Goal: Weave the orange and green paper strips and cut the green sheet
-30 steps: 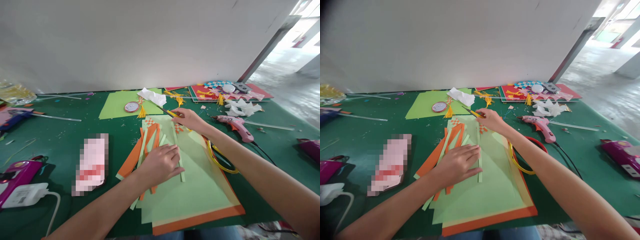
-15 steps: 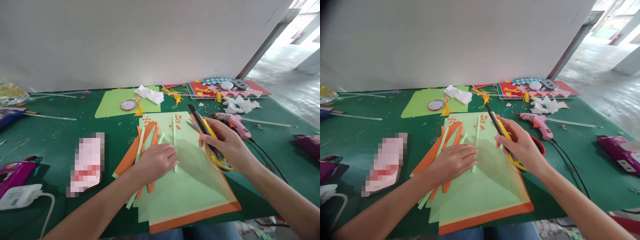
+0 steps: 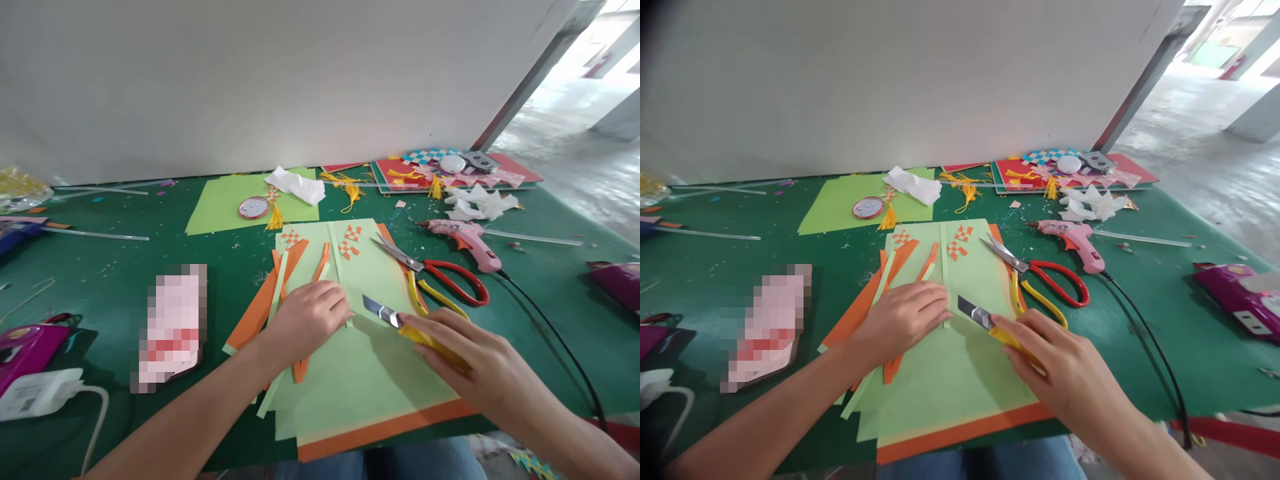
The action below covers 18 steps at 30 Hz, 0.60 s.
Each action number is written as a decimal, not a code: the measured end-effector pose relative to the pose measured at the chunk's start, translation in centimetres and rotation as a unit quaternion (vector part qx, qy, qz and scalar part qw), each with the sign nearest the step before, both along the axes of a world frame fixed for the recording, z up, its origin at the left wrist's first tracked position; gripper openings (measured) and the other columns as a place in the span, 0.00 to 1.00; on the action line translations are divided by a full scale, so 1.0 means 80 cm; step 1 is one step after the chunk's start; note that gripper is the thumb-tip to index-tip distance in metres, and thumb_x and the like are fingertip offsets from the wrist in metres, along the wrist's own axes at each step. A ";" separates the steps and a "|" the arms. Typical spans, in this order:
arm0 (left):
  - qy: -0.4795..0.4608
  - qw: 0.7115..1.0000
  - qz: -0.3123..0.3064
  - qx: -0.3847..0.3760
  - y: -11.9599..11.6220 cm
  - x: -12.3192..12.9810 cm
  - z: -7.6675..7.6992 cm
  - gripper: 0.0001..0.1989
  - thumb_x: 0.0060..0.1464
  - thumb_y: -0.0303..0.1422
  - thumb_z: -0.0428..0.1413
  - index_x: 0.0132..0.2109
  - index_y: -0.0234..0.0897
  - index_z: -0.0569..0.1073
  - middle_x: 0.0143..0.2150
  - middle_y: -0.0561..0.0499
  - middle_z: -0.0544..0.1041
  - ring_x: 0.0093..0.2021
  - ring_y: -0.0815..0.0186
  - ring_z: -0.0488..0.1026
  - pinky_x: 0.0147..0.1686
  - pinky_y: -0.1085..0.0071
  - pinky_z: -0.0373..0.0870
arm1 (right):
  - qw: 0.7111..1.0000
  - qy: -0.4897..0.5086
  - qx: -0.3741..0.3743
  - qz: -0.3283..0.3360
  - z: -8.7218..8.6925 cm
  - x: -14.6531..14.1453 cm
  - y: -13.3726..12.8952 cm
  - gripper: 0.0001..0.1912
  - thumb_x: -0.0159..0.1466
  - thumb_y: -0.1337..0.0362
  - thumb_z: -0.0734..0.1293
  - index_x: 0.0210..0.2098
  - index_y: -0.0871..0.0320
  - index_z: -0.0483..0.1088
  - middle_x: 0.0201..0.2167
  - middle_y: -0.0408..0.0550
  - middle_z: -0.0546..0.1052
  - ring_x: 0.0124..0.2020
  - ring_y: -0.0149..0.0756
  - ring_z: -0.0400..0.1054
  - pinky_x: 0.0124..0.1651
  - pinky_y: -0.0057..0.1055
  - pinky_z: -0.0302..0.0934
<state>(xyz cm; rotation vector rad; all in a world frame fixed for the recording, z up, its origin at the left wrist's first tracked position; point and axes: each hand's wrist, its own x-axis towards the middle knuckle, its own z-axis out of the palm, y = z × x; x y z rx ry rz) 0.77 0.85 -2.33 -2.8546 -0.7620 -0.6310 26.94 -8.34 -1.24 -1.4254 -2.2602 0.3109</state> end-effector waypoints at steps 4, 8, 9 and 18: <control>0.020 0.999 -0.034 -0.037 0.002 -0.005 0.006 0.11 0.65 0.32 0.50 0.39 0.32 0.75 0.42 0.46 0.79 0.47 0.60 0.75 0.47 0.63 0.73 | 0.997 -0.058 0.026 0.034 -0.010 0.005 -0.015 0.20 0.66 0.67 0.60 0.57 0.50 0.65 0.42 0.52 0.75 0.35 0.39 0.73 0.31 0.34 0.68; 0.045 0.996 -0.031 -0.064 0.004 -0.007 0.010 0.12 0.65 0.36 0.49 0.41 0.33 0.74 0.46 0.45 0.77 0.50 0.59 0.73 0.50 0.61 0.72 | 0.994 -0.086 0.019 0.064 -0.013 0.004 -0.027 0.21 0.67 0.67 0.60 0.59 0.53 0.64 0.41 0.54 0.74 0.38 0.40 0.73 0.31 0.34 0.68; 0.047 0.997 -0.025 -0.064 0.004 -0.007 0.009 0.12 0.65 0.36 0.49 0.42 0.33 0.74 0.46 0.45 0.77 0.51 0.58 0.73 0.50 0.60 0.72 | 0.993 -0.091 0.018 0.070 -0.013 0.003 -0.028 0.21 0.67 0.67 0.59 0.59 0.53 0.64 0.41 0.54 0.74 0.39 0.40 0.72 0.31 0.34 0.68; 0.022 0.995 0.011 -0.093 0.004 -0.004 0.003 0.12 0.65 0.36 0.50 0.45 0.32 0.73 0.47 0.44 0.77 0.55 0.57 0.71 0.52 0.60 0.72 | 0.991 -0.112 0.016 0.077 -0.008 -0.003 -0.019 0.19 0.69 0.66 0.57 0.58 0.56 0.65 0.41 0.52 0.72 0.39 0.37 0.71 0.31 0.32 0.69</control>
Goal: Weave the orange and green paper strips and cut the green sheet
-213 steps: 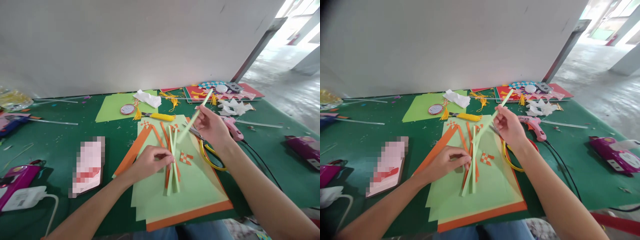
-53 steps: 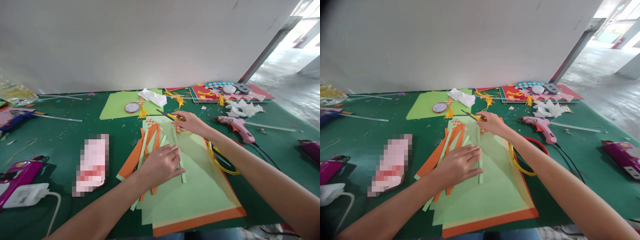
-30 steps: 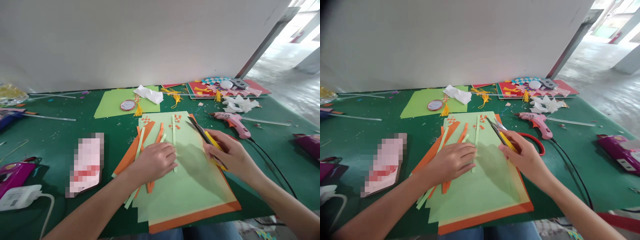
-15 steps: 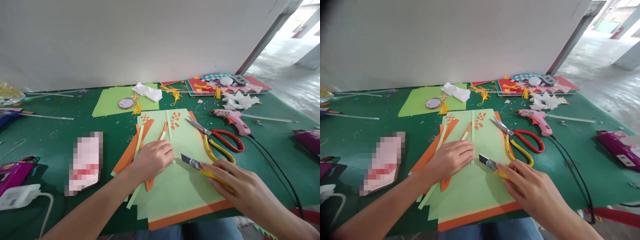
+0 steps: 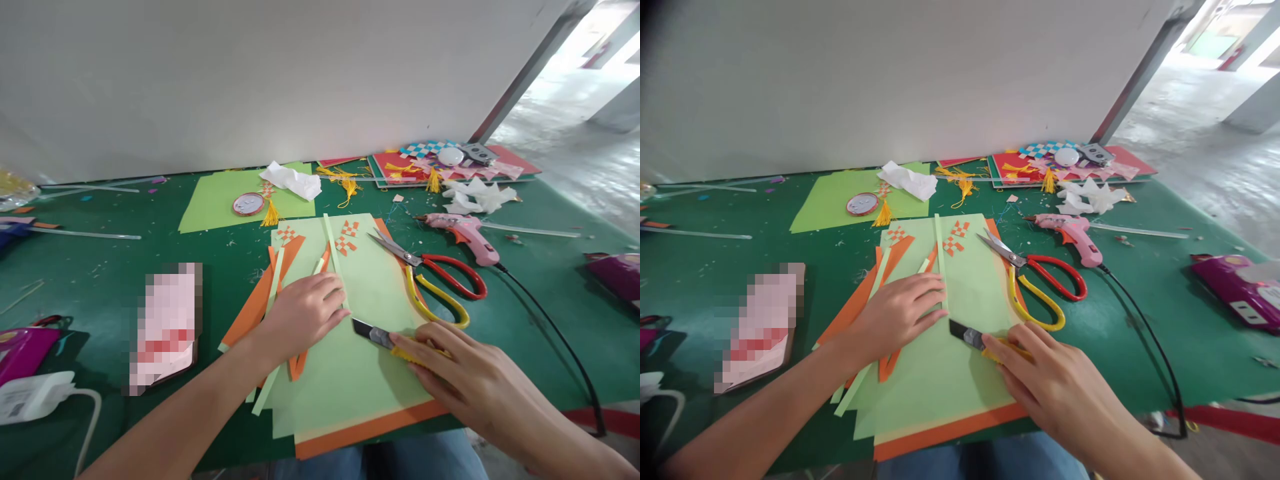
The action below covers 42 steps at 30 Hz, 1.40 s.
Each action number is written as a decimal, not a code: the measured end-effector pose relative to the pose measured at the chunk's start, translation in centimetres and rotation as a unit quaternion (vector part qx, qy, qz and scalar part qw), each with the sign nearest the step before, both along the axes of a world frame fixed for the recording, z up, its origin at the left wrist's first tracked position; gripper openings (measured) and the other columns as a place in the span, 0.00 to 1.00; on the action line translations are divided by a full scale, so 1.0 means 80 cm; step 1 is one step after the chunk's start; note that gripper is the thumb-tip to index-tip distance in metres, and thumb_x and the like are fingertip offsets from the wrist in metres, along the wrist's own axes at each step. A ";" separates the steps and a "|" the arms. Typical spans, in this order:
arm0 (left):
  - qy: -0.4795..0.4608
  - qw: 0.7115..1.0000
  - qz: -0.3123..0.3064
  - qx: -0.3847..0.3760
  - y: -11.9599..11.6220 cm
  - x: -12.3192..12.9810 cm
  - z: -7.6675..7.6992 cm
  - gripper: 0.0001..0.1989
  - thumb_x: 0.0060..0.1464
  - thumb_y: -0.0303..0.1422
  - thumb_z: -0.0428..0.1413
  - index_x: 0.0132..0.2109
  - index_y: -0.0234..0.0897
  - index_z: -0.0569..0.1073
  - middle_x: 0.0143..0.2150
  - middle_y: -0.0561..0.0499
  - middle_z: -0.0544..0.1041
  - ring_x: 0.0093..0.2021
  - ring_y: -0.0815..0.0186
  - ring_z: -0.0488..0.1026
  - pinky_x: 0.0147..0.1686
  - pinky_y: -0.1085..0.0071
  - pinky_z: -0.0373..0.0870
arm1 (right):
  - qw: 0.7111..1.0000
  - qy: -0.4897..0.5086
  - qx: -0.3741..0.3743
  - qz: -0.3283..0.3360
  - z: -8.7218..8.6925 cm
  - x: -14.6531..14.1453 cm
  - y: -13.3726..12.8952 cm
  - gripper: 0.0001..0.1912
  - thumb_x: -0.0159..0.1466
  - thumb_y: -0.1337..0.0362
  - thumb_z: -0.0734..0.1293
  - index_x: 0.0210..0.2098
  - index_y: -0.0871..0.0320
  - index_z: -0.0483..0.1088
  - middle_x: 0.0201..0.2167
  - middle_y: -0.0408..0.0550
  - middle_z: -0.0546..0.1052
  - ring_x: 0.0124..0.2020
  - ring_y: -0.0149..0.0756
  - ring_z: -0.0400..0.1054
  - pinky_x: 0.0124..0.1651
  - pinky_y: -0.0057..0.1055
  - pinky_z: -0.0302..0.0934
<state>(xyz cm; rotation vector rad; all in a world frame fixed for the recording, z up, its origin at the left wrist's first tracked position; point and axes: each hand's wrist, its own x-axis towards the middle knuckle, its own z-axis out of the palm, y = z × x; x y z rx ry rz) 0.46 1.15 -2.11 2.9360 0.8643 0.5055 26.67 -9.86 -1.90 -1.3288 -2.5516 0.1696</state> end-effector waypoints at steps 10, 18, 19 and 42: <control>-0.018 1.000 -0.010 -0.002 0.001 -0.002 -0.005 0.10 0.65 0.34 0.50 0.46 0.33 0.73 0.47 0.46 0.78 0.55 0.59 0.72 0.54 0.61 0.72 | 1.000 -0.012 -0.003 -0.001 -0.001 -0.003 0.003 0.19 0.69 0.65 0.57 0.58 0.54 0.65 0.41 0.52 0.72 0.37 0.37 0.71 0.31 0.32 0.68; -0.029 1.000 -0.009 0.006 0.001 -0.002 -0.004 0.10 0.66 0.32 0.49 0.44 0.33 0.74 0.46 0.46 0.79 0.54 0.58 0.73 0.52 0.60 0.73 | 1.000 -0.022 0.007 -0.013 0.003 -0.010 0.002 0.18 0.70 0.64 0.55 0.57 0.54 0.65 0.39 0.51 0.71 0.36 0.35 0.71 0.29 0.30 0.66; -0.032 0.999 -0.008 0.007 0.001 -0.002 -0.004 0.10 0.66 0.32 0.50 0.44 0.33 0.74 0.45 0.47 0.79 0.54 0.58 0.73 0.52 0.60 0.74 | 0.999 -0.026 0.012 -0.013 0.004 -0.012 0.002 0.18 0.70 0.64 0.55 0.57 0.54 0.65 0.38 0.50 0.71 0.35 0.35 0.71 0.28 0.29 0.65; -0.033 0.999 -0.027 -0.010 0.002 0.002 0.002 0.10 0.65 0.29 0.50 0.37 0.35 0.75 0.44 0.48 0.78 0.50 0.60 0.74 0.47 0.63 0.73 | 0.998 -0.042 0.044 -0.024 0.004 -0.031 -0.006 0.18 0.71 0.64 0.53 0.56 0.59 0.65 0.30 0.46 0.70 0.28 0.31 0.69 0.24 0.28 0.57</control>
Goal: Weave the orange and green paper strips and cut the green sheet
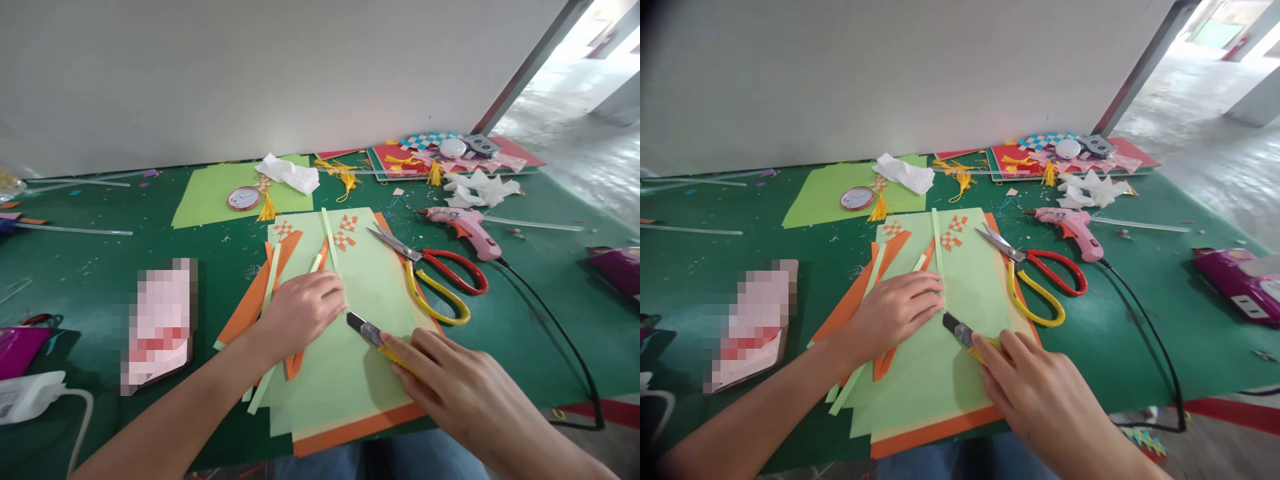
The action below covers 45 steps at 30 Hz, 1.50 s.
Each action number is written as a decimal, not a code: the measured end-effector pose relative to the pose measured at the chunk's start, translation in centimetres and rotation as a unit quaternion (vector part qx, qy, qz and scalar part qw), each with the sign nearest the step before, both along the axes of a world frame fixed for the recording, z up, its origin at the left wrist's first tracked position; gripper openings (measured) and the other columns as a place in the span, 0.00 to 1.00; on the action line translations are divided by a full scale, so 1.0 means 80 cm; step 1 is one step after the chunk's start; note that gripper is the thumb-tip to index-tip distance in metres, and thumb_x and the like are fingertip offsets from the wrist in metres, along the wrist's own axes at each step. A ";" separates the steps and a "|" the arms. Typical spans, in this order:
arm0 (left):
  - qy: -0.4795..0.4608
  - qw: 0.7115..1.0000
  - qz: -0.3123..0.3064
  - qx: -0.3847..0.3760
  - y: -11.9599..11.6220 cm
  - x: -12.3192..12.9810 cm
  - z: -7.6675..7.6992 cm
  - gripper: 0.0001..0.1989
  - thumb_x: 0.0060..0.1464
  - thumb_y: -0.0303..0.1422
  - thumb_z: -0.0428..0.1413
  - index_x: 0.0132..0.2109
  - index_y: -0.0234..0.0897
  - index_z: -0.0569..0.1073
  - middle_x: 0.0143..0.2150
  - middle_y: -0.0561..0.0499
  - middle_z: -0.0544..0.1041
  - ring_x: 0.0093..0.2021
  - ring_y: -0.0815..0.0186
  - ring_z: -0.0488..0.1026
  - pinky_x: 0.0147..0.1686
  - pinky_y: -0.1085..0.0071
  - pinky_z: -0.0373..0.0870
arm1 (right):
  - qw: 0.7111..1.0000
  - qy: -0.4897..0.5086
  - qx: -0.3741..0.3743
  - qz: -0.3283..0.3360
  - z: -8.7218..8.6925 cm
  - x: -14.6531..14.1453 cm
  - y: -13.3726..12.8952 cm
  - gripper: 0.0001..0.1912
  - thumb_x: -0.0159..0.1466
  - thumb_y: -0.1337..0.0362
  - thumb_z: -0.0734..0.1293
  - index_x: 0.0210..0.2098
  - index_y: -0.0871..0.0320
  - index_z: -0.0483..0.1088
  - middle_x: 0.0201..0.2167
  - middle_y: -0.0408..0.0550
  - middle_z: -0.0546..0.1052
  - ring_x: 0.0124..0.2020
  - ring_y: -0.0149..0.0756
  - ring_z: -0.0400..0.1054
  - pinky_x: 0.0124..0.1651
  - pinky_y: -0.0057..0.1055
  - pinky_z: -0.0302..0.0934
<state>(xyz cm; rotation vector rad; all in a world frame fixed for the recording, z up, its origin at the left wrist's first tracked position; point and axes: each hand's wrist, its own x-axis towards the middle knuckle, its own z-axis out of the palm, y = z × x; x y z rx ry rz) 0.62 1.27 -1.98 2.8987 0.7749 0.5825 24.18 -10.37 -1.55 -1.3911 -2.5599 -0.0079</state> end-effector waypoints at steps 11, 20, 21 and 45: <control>-0.011 1.000 -0.002 0.013 -0.001 0.000 -0.001 0.10 0.64 0.29 0.50 0.37 0.35 0.76 0.44 0.49 0.79 0.50 0.60 0.74 0.49 0.63 0.73 | 1.000 0.004 -0.008 -0.009 0.001 0.000 0.005 0.18 0.70 0.64 0.55 0.56 0.57 0.65 0.31 0.46 0.69 0.28 0.33 0.70 0.24 0.29 0.59; -0.016 1.000 0.000 0.016 0.000 0.000 -0.001 0.10 0.64 0.29 0.50 0.38 0.35 0.76 0.43 0.49 0.79 0.49 0.61 0.75 0.49 0.64 0.73 | 1.000 0.010 0.020 -0.009 0.002 -0.001 0.007 0.17 0.70 0.65 0.55 0.54 0.60 0.67 0.30 0.46 0.69 0.27 0.33 0.69 0.23 0.29 0.58; -0.016 1.000 -0.002 0.012 0.000 0.000 0.000 0.10 0.65 0.29 0.50 0.38 0.35 0.76 0.43 0.49 0.79 0.49 0.61 0.75 0.49 0.64 0.73 | 1.000 0.009 0.019 -0.009 0.002 -0.001 0.008 0.17 0.70 0.65 0.55 0.54 0.60 0.67 0.30 0.46 0.69 0.26 0.32 0.68 0.23 0.29 0.58; -0.003 0.999 -0.008 -0.034 0.003 -0.005 0.003 0.09 0.65 0.32 0.51 0.39 0.37 0.76 0.46 0.50 0.79 0.53 0.62 0.74 0.53 0.64 0.70 | 1.000 -0.005 0.011 -0.006 0.002 0.003 0.015 0.18 0.70 0.65 0.55 0.55 0.59 0.68 0.30 0.46 0.70 0.28 0.33 0.69 0.24 0.29 0.60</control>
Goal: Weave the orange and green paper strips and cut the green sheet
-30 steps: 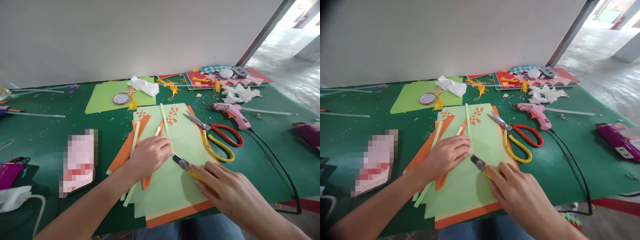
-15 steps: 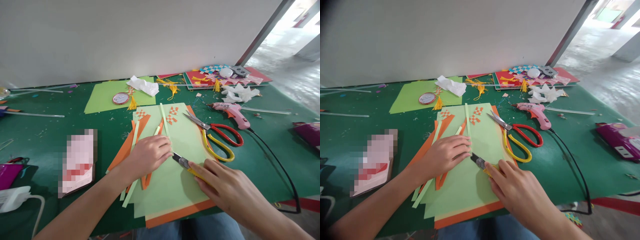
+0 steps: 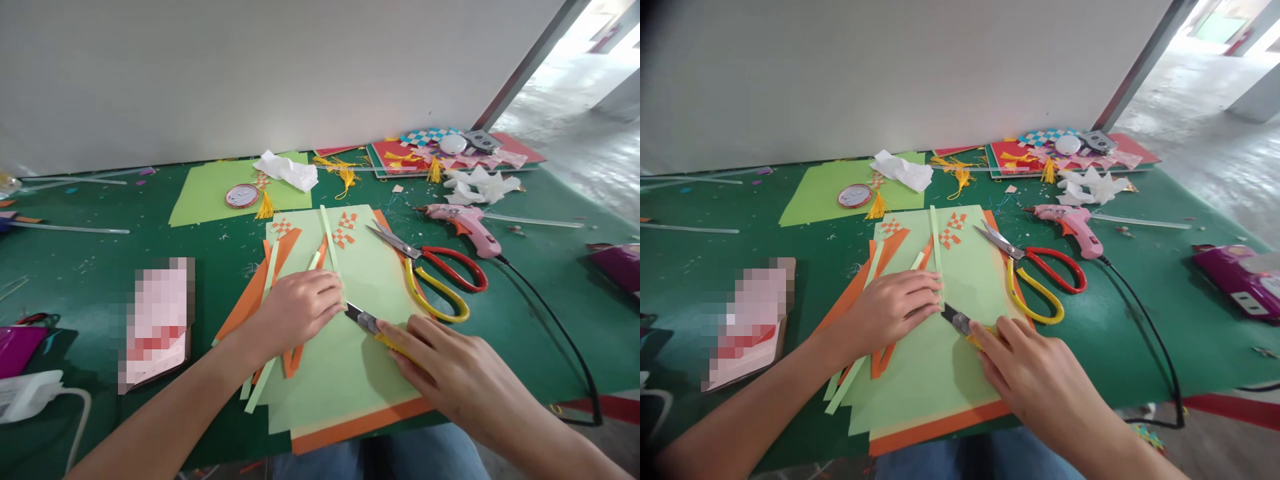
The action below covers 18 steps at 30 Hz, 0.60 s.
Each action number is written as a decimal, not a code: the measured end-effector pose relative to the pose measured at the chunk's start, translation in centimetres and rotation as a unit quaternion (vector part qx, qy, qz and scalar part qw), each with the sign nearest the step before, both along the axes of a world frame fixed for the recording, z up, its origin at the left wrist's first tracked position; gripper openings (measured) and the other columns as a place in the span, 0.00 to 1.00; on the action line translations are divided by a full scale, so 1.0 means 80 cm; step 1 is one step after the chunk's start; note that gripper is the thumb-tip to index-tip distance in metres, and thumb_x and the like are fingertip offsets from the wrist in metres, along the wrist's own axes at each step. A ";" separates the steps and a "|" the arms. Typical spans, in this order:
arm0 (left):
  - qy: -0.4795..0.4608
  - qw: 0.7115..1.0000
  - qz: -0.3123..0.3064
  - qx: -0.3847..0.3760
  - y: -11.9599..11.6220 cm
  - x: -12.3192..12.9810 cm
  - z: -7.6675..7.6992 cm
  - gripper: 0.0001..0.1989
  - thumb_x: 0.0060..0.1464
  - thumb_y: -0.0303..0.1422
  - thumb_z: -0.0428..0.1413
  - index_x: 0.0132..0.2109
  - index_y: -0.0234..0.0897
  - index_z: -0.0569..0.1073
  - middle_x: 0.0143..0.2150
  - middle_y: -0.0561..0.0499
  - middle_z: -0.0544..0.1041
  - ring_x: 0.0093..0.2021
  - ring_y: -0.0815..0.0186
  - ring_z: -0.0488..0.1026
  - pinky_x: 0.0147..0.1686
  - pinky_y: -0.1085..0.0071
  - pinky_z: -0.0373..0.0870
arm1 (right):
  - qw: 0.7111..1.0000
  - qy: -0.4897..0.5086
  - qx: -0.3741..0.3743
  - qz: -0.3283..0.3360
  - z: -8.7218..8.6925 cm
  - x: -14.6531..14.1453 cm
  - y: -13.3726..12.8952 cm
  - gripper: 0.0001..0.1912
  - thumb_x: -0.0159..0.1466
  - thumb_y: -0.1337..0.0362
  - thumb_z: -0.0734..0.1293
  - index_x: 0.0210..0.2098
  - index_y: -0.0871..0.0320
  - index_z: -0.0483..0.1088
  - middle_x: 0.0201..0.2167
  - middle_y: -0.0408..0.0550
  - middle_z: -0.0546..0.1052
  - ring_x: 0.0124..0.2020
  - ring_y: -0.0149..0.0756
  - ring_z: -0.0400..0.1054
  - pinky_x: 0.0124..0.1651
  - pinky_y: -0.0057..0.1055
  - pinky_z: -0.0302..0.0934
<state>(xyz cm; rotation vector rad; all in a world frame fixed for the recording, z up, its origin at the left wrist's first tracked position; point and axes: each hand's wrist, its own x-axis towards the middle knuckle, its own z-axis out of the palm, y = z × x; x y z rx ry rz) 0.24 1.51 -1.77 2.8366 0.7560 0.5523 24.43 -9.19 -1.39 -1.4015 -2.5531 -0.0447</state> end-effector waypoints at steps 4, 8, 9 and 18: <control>0.009 1.000 0.003 -0.003 0.000 -0.001 -0.003 0.08 0.64 0.32 0.52 0.39 0.37 0.75 0.46 0.51 0.79 0.54 0.62 0.73 0.54 0.63 0.70 | 1.000 -0.008 0.013 -0.017 -0.004 0.007 0.002 0.18 0.70 0.64 0.55 0.55 0.60 0.68 0.31 0.47 0.70 0.29 0.33 0.70 0.24 0.29 0.60; 0.012 1.000 0.003 -0.009 0.001 -0.002 -0.004 0.08 0.64 0.34 0.53 0.39 0.37 0.75 0.47 0.51 0.79 0.54 0.62 0.73 0.54 0.63 0.69 | 1.000 -0.006 -0.002 -0.021 -0.007 0.014 0.004 0.19 0.70 0.64 0.56 0.57 0.58 0.66 0.33 0.48 0.71 0.29 0.33 0.70 0.25 0.29 0.61; 0.011 1.000 0.002 -0.010 0.001 -0.003 -0.003 0.09 0.64 0.36 0.53 0.39 0.37 0.74 0.47 0.51 0.79 0.53 0.62 0.73 0.54 0.63 0.69 | 1.000 -0.002 -0.005 -0.017 -0.007 0.015 0.004 0.19 0.70 0.64 0.56 0.58 0.57 0.65 0.33 0.48 0.71 0.29 0.33 0.70 0.25 0.29 0.61; 0.014 1.000 0.007 -0.020 0.001 -0.002 0.000 0.12 0.62 0.41 0.54 0.39 0.36 0.74 0.47 0.48 0.79 0.54 0.59 0.73 0.52 0.62 0.71 | 0.999 -0.002 -0.017 0.037 -0.005 0.026 0.001 0.19 0.70 0.64 0.56 0.59 0.57 0.64 0.35 0.49 0.71 0.33 0.35 0.71 0.26 0.32 0.61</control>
